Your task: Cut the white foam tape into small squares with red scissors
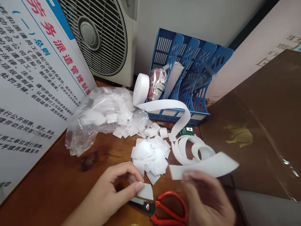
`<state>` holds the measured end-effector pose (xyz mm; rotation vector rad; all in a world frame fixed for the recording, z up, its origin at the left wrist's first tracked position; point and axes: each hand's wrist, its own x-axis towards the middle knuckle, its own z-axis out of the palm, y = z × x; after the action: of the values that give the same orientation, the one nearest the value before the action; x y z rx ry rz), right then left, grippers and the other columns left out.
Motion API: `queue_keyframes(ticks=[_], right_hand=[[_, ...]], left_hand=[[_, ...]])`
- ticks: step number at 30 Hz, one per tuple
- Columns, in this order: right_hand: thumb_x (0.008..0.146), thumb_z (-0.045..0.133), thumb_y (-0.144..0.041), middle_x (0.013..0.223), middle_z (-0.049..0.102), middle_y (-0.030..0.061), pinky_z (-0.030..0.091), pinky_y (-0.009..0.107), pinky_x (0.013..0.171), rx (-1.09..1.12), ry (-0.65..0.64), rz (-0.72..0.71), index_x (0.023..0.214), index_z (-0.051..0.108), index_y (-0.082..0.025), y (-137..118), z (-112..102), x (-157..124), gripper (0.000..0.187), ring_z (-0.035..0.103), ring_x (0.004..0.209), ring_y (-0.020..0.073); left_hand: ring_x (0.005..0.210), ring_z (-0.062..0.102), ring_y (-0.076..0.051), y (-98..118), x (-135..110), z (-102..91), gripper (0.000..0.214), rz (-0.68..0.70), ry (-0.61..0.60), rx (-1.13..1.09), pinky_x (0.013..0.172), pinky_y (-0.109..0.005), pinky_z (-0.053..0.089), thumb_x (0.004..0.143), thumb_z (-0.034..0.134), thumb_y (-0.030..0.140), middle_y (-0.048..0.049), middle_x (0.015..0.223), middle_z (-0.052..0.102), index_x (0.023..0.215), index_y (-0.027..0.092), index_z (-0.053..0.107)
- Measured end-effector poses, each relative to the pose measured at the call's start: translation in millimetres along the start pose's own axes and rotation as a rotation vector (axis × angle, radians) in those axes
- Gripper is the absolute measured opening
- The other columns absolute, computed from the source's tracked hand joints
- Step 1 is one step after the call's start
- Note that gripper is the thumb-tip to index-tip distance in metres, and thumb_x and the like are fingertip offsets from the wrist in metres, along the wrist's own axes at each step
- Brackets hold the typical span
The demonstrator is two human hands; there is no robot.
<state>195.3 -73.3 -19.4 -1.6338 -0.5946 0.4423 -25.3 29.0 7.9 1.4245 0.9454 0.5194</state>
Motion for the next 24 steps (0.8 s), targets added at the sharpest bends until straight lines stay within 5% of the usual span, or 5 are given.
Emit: queue_keyframes(ticks=[4, 8, 11, 18, 24], right_hand=[[0.078, 0.081, -0.051, 0.058, 0.068, -0.0003, 0.053, 0.022, 0.049, -0.095, -0.212, 0.198, 0.098, 0.079, -0.02, -1.6, 33.5, -18.8, 0.037, 0.064, 0.051, 0.0162], [0.08, 0.077, -0.053, 0.067, 0.072, 0.0026, 0.053, 0.024, 0.05, 0.069, -0.318, 0.258, 0.094, 0.08, -0.02, -5.0, 39.4, -36.9, 0.036, 0.064, 0.054, 0.0166], [0.073, 0.084, -0.045, 0.072, 0.075, 0.0046, 0.057, 0.025, 0.053, 0.152, -0.292, 0.234, 0.088, 0.077, -0.02, -4.4, 44.1, -43.0, 0.029, 0.069, 0.058, 0.019], [0.073, 0.088, -0.035, 0.067, 0.073, -0.0009, 0.037, 0.014, 0.034, 0.174, -0.193, 0.318, 0.086, 0.072, -0.023, 0.0, 47.5, -45.0, 0.024, 0.056, 0.043, 0.0083], [0.075, 0.087, -0.028, 0.075, 0.078, 0.0045, 0.061, 0.021, 0.058, 0.068, -0.25, 0.108, 0.087, 0.076, -0.021, 8.3, 36.5, -38.5, 0.018, 0.074, 0.063, 0.018]], left_hand=[[0.08, 0.06, -0.017, -4.1, 3.2, 4.1, 0.015, -0.046, -0.001, -0.076, 0.071, -0.025, 0.049, 0.094, 0.07, 0.033, -0.0021, 0.089, 0.064, 0.084, 0.022, 0.071], [0.099, 0.067, -0.021, -4.6, 5.3, 12.5, 0.014, -0.073, 0.012, -0.096, 0.083, -0.029, 0.055, 0.092, 0.072, 0.032, -0.0079, 0.129, 0.06, 0.083, 0.021, 0.073], [0.107, 0.068, -0.024, -2.7, 6.2, 18.8, 0.013, -0.09, 0.052, -0.085, 0.089, -0.033, 0.057, 0.091, 0.072, 0.03, -0.0089, 0.136, 0.059, 0.082, 0.02, 0.072], [0.09, 0.072, -0.021, -6.3, 5.1, 34.6, 0.021, -0.181, 0.091, -0.305, 0.077, -0.03, 0.062, 0.091, 0.074, 0.033, -0.0091, 0.115, 0.073, 0.108, 0.022, 0.069], [0.074, 0.072, -0.019, -13.2, 2.6, 37.9, 0.025, -0.184, 0.089, -0.292, 0.069, -0.025, 0.056, 0.09, 0.077, 0.04, -0.0051, 0.081, 0.08, 0.101, 0.019, 0.084]])
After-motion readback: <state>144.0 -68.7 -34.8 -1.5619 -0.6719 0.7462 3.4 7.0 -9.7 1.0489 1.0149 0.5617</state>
